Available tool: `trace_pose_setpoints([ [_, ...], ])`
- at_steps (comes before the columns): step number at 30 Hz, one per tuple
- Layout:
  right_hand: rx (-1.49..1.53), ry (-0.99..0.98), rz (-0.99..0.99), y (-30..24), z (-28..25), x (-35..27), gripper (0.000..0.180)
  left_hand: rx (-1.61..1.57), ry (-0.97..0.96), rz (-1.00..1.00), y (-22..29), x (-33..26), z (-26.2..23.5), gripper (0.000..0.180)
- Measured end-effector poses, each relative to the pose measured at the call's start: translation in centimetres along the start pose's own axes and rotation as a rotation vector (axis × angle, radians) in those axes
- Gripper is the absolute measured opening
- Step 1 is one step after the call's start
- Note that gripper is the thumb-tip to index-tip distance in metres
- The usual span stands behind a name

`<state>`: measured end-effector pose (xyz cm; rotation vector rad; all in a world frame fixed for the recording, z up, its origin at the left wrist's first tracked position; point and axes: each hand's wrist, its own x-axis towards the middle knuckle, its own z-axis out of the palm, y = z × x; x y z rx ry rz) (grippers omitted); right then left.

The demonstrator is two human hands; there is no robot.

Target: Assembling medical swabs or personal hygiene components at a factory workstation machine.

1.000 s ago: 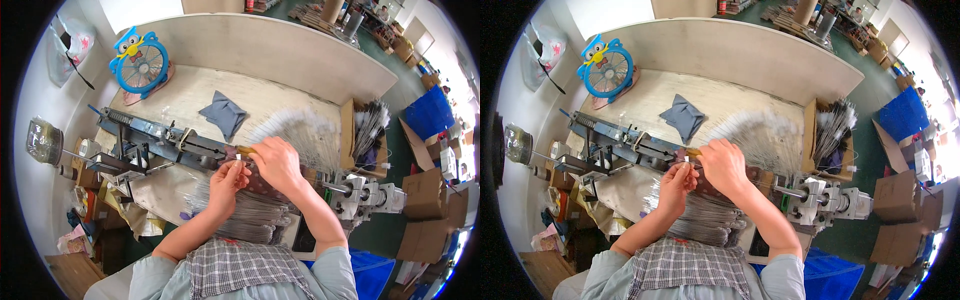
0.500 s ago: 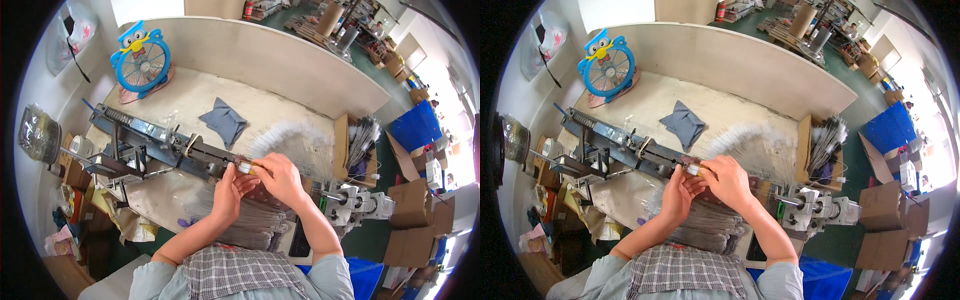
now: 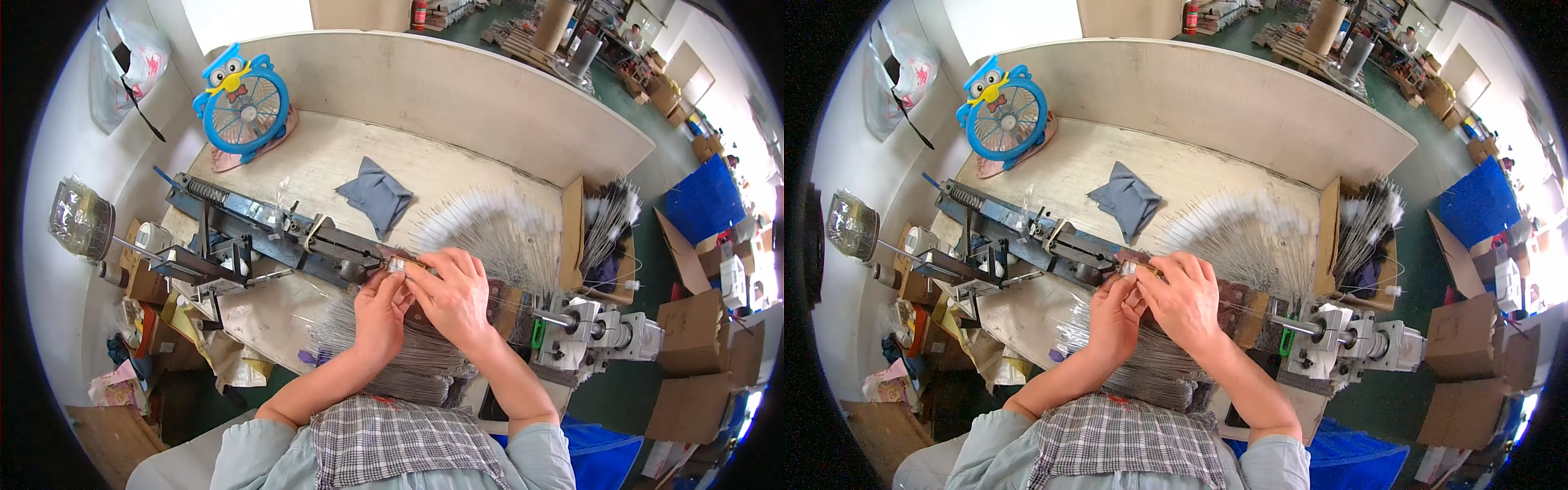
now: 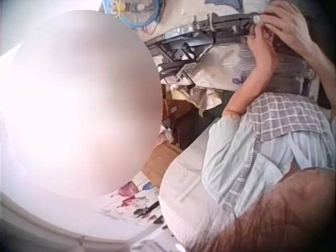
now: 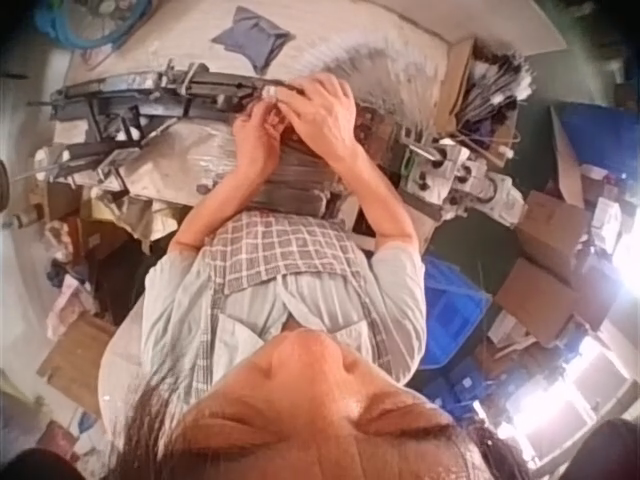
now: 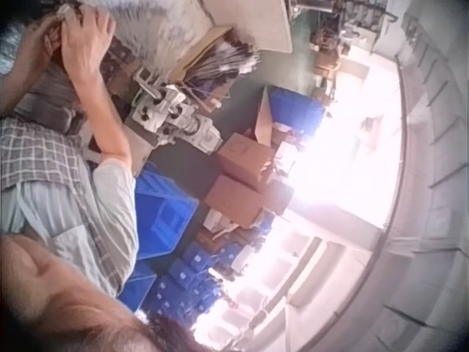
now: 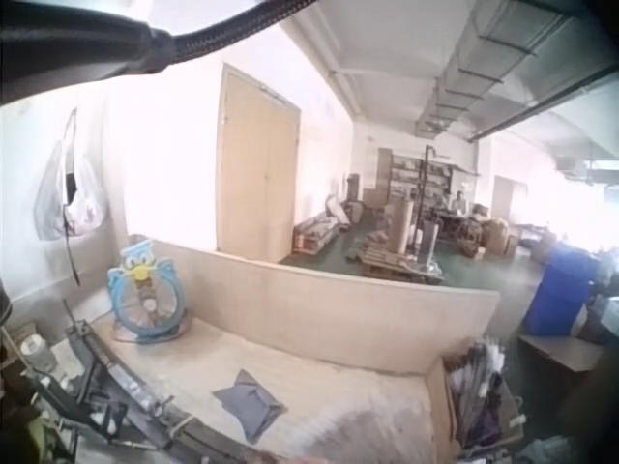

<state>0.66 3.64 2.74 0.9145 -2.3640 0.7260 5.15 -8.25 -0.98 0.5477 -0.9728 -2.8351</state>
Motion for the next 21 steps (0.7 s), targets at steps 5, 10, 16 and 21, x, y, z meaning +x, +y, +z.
trace_pose_setpoints([
  [5,0.001,-0.013,0.004,0.1,-0.6,-0.4,0.022,0.049,0.026,-0.002,-0.1,0.0,-0.1,0.011],
  [10,0.051,-0.066,0.011,-0.3,-0.2,0.2,0.026,-0.033,0.002,-0.003,-0.2,0.1,-0.4,0.011],
  [16,0.083,-0.099,0.005,-0.4,-0.1,0.6,0.026,-0.089,0.009,-0.043,0.0,0.0,-0.6,0.011],
  [21,0.075,-0.04,0.03,-0.5,0.0,0.0,0.025,-0.185,-0.017,-0.106,0.5,0.0,-0.5,0.017],
])
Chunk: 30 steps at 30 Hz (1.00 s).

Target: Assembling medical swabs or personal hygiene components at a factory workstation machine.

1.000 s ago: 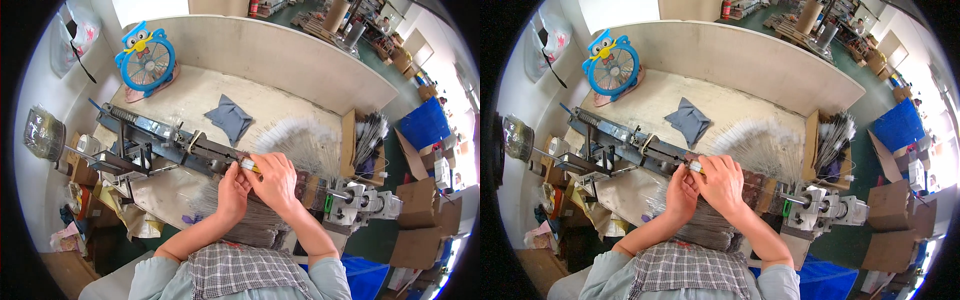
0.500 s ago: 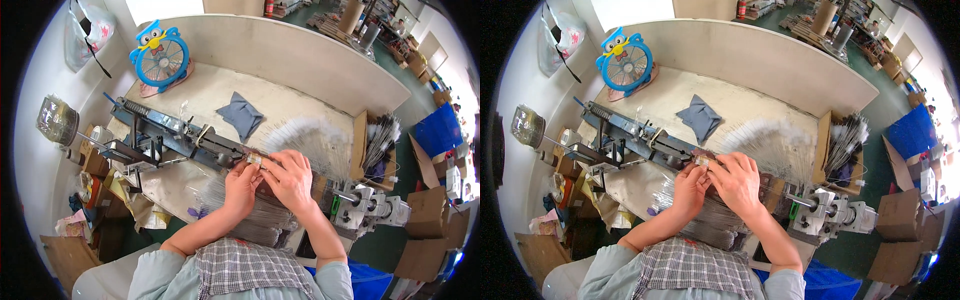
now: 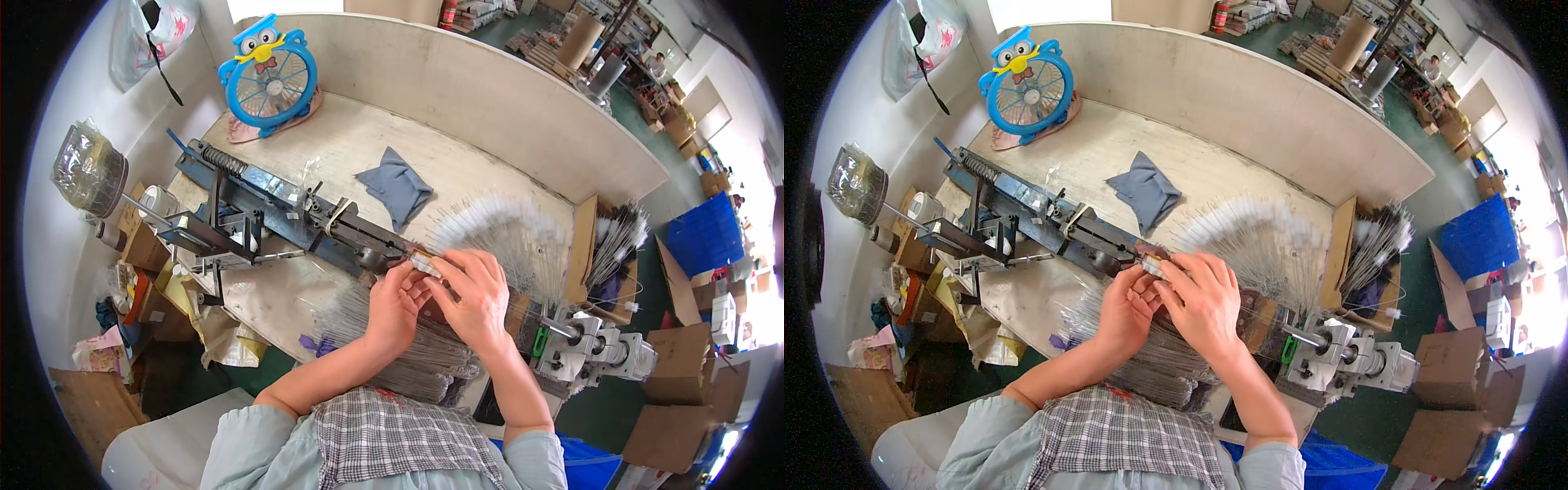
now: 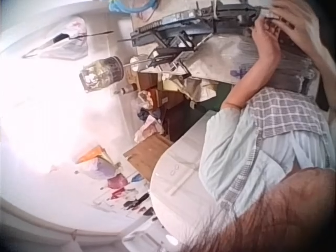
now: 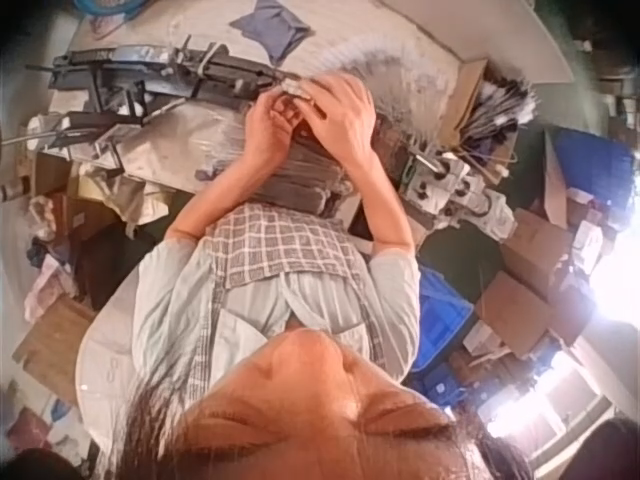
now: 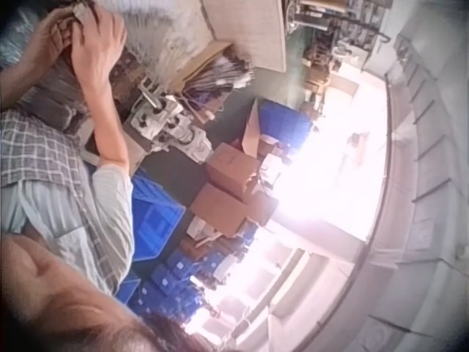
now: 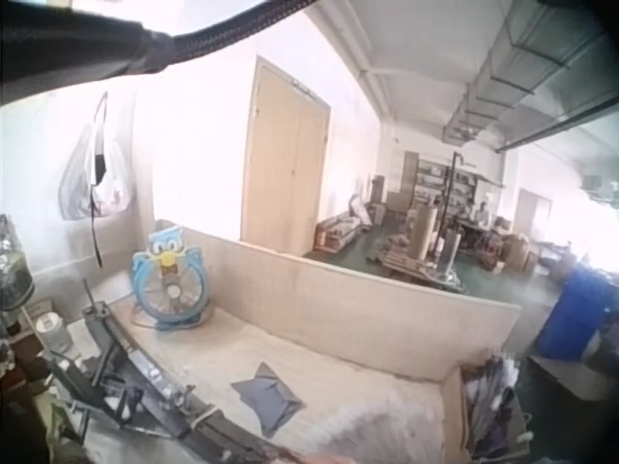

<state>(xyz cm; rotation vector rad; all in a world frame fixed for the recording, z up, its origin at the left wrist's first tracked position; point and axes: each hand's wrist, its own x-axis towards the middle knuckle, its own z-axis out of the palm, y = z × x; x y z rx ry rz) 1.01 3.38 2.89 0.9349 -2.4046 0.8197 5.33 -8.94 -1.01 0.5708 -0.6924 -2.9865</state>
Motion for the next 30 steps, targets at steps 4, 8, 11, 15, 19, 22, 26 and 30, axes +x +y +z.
trace_pose_setpoints([
  [4,-0.046,0.01,0.023,0.0,0.0,-0.3,0.024,0.057,0.025,0.008,-0.2,-0.1,0.1,0.015],
  [8,-0.061,-0.01,0.035,0.0,-0.2,-0.3,0.025,0.127,0.036,0.075,-0.5,-0.1,0.2,0.015],
  [11,-0.048,0.007,0.043,-0.2,-0.2,-0.1,0.03,0.141,0.05,0.079,-0.6,0.0,0.4,0.017],
  [15,-0.037,0.021,0.078,-0.6,0.3,0.1,0.037,0.126,0.053,0.083,-0.5,0.0,0.5,0.012],
  [19,-0.077,0.025,0.047,-0.6,0.0,0.0,0.036,0.133,0.066,0.07,-0.5,-0.1,0.5,0.012],
  [22,-0.075,0.063,0.07,-0.3,-0.9,-0.3,0.031,0.198,0.053,0.069,-0.3,0.0,0.4,0.014],
  [26,-0.186,-0.091,0.096,0.2,-2.4,-0.9,0.017,0.121,0.018,0.016,0.3,-0.2,0.3,0.034],
  [30,-0.108,-0.07,0.081,0.1,-2.5,-1.1,0.012,0.202,-0.011,-0.016,0.7,-0.6,0.2,0.058],
])
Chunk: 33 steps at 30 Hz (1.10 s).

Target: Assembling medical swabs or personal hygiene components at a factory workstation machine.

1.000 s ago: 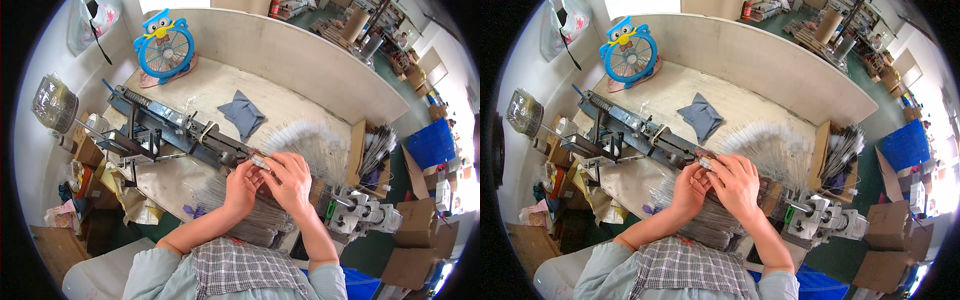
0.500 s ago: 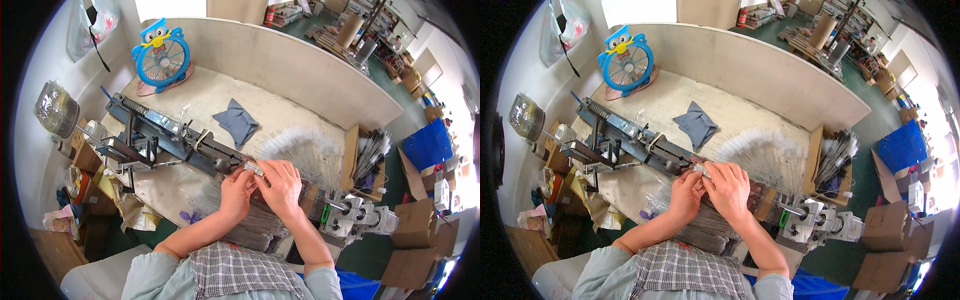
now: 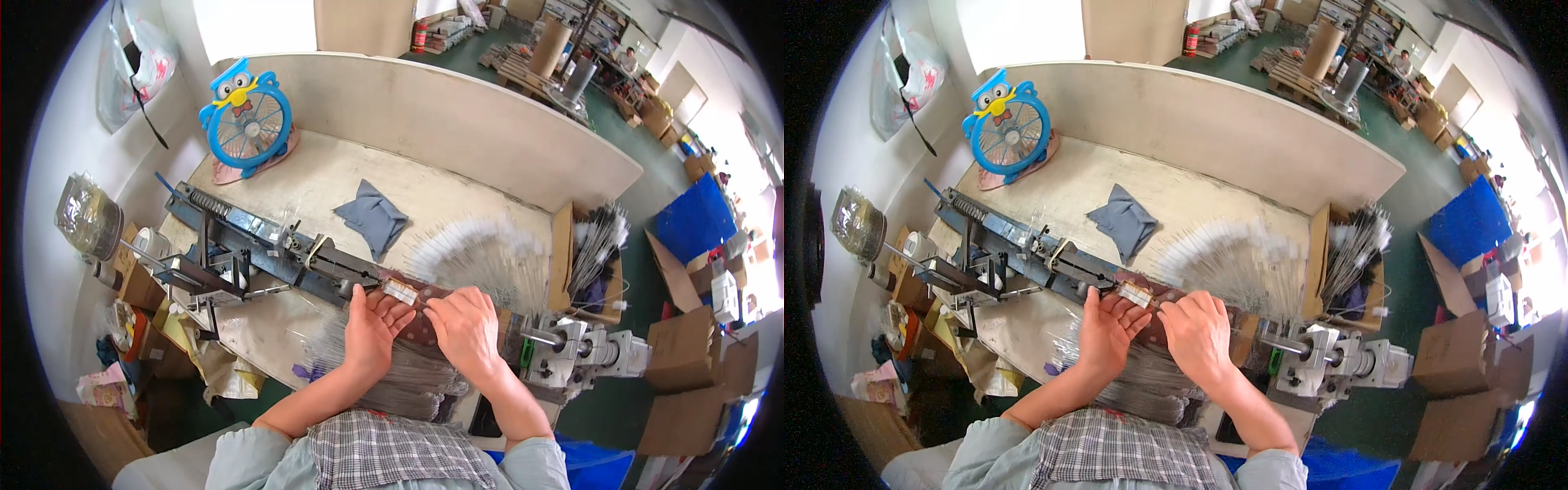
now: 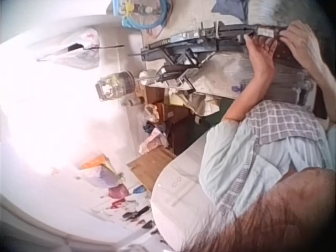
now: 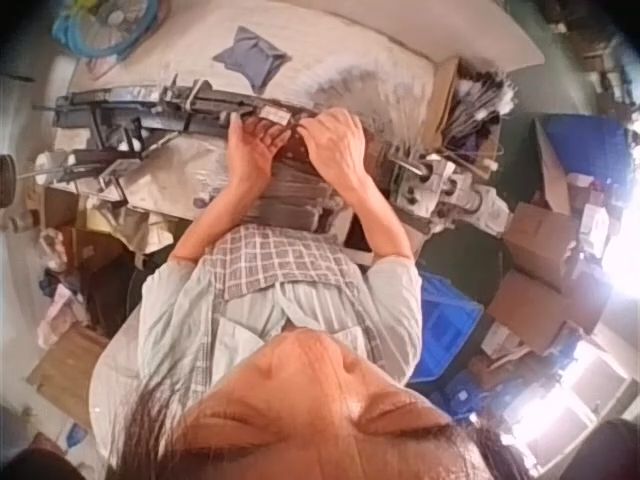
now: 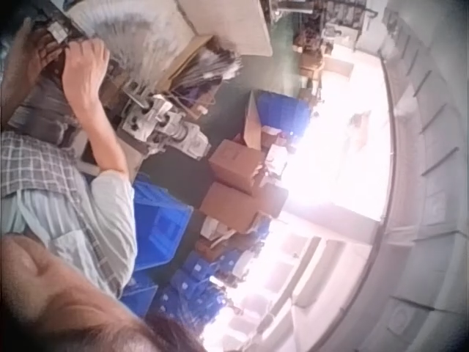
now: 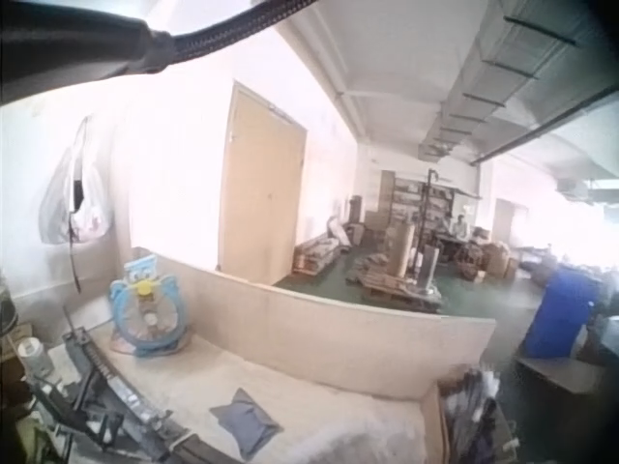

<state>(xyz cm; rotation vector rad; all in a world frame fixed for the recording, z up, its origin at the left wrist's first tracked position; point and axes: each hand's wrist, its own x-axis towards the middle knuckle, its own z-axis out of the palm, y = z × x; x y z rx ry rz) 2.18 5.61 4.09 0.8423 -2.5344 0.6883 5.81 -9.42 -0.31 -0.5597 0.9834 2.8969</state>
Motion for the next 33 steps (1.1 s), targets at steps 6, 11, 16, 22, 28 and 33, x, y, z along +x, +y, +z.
trace_pose_setpoints([
  [6,0.078,0.034,0.055,0.6,-1.6,-1.3,0.013,0.198,-0.025,-0.036,-0.1,-0.9,0.2,0.061],
  [11,0.159,0.0,0.137,1.9,-3.3,-5.2,0.014,0.293,-0.064,-0.06,0.8,-2.8,-2.8,0.047],
  [16,0.063,-0.145,0.252,3.4,-2.8,-10.1,0.012,0.124,0.467,0.245,5.9,-2.9,-14.6,0.042],
  [22,0.051,-0.355,0.351,3.5,-2.0,-11.3,0.01,0.139,0.967,0.53,18.5,-5.1,-31.6,0.036],
  [28,-0.08,-0.288,0.283,2.9,-5.3,-10.1,0.016,0.084,1.03,0.572,20.0,-4.9,-33.0,0.044],
  [33,-0.244,-0.401,0.207,0.3,-5.3,-11.1,0.026,0.022,0.762,0.44,10.7,-4.4,-24.7,0.041],
])
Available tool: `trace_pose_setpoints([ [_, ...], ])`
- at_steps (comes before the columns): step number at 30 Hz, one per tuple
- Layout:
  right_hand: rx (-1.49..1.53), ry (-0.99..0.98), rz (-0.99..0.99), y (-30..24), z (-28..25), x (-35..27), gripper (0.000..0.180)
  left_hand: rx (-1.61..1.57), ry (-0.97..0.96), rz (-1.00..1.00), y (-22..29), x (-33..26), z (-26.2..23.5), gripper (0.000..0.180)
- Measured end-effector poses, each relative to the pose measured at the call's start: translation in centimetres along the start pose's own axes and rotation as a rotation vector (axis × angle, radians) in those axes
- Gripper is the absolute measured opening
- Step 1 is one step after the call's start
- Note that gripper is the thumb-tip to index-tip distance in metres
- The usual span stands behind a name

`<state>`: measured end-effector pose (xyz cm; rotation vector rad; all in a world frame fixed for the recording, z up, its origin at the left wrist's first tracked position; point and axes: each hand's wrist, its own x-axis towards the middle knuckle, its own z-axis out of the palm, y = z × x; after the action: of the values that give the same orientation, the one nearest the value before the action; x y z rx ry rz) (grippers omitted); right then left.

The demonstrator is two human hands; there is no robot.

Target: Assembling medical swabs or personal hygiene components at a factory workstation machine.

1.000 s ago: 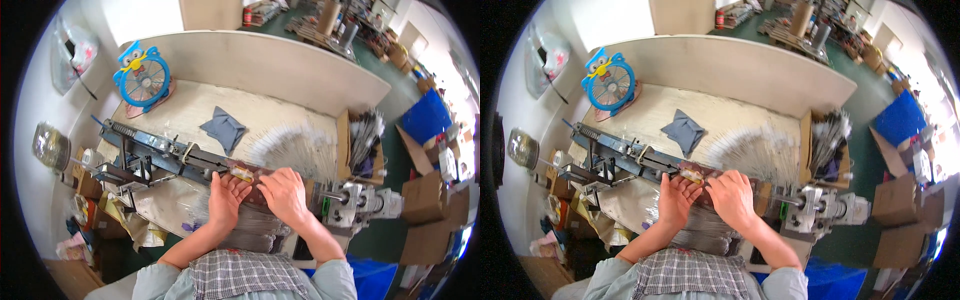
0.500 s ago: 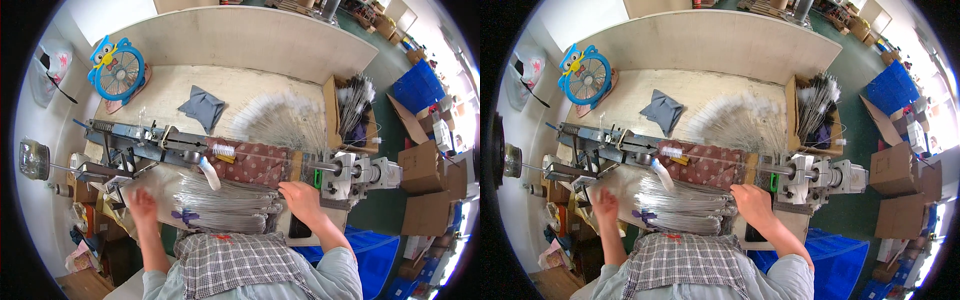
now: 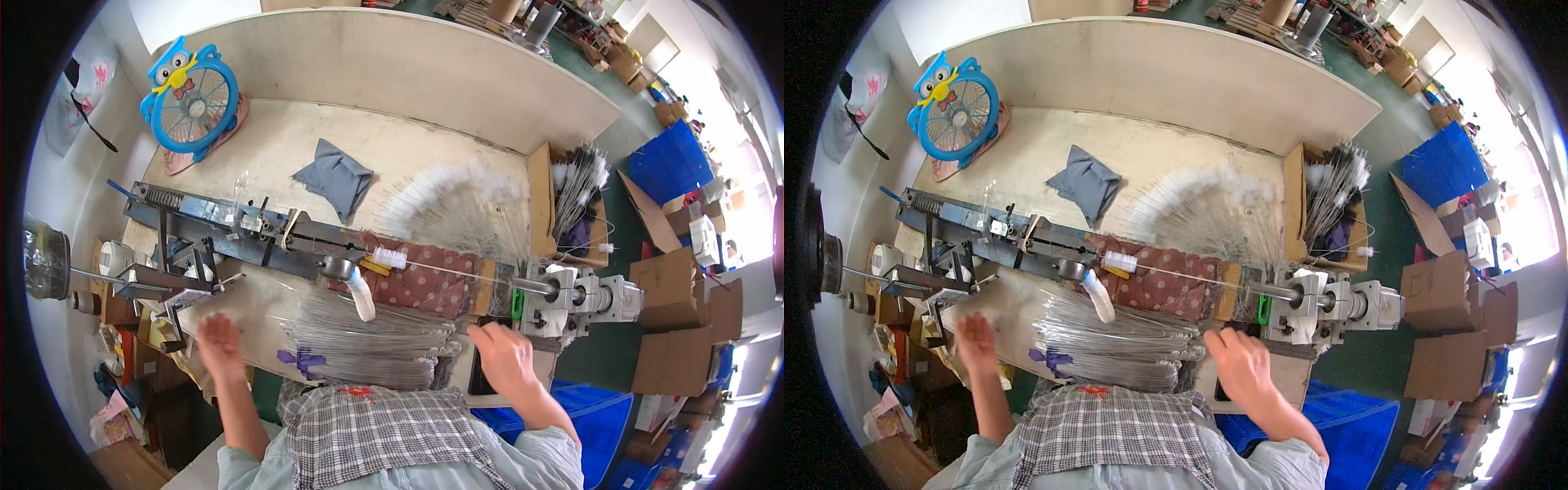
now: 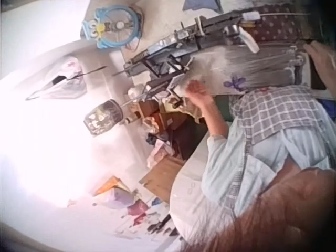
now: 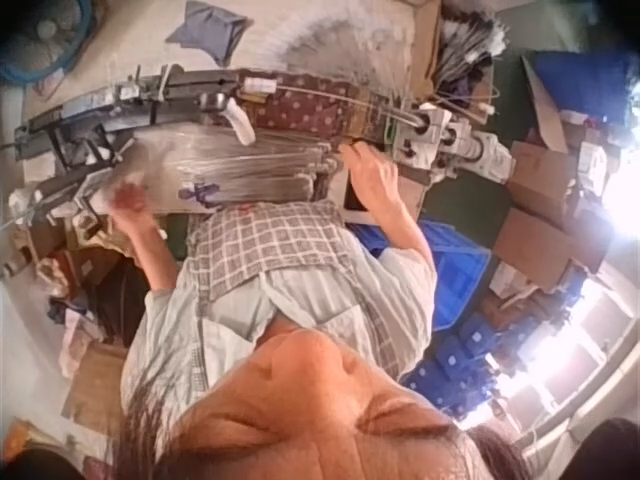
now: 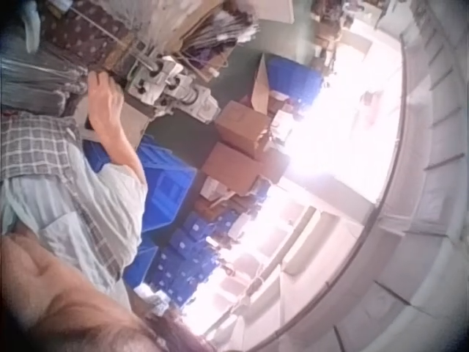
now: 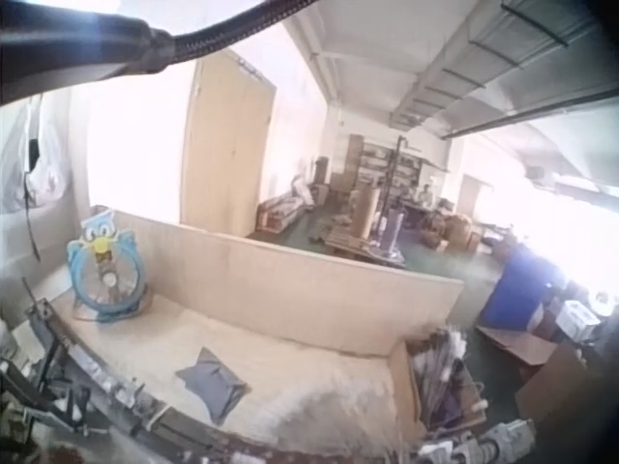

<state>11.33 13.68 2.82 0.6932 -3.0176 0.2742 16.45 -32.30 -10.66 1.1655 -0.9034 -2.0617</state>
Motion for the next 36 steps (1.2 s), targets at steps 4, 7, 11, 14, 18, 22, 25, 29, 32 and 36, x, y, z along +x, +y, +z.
trace_pose_setpoints([
  [4,0.018,-0.007,0.03,0.4,0.4,-0.9,0.026,0.199,-0.639,-0.216,-4.2,-8.8,7.4,0.044],
  [7,0.059,0.004,0.048,1.1,0.9,-1.6,0.025,0.524,-0.929,-0.237,-7.1,-14.3,14.3,0.036],
  [11,0.109,0.025,0.052,1.3,1.8,-2.0,0.034,0.488,-0.698,-0.365,-6.6,-19.9,19.2,0.022],
  [14,0.108,-0.007,0.034,1.2,1.7,-1.4,0.034,-0.219,-0.796,-1.184,-1.1,-20.0,19.5,0.028],
  [18,-0.021,-0.058,0.008,2.0,-1.2,-0.3,0.032,-0.193,-0.922,-1.055,2.6,-17.2,18.5,0.048],
  [22,-0.082,0.347,0.124,4.4,-6.3,0.5,0.017,0.028,-1.001,-0.713,0.0,-17.4,15.9,0.05],
  [25,0.069,0.49,0.206,5.2,-8.0,1.9,0.023,0.593,-1.253,-0.537,-2.8,-18.9,16.8,0.031],
  [29,0.252,0.44,0.152,4.3,-6.3,4.9,0.022,0.798,-1.537,0.824,-8.8,-22.1,23.0,0.017],
  [32,0.424,0.361,0.205,4.0,-5.1,6.3,0.018,1.195,-1.525,1.236,-12.5,-22.1,26.1,0.014],
  [36,0.393,0.317,0.197,5.3,-3.9,7.3,0.016,1.36,-1.462,1.352,-15.2,-20.3,26.4,0.008],
])
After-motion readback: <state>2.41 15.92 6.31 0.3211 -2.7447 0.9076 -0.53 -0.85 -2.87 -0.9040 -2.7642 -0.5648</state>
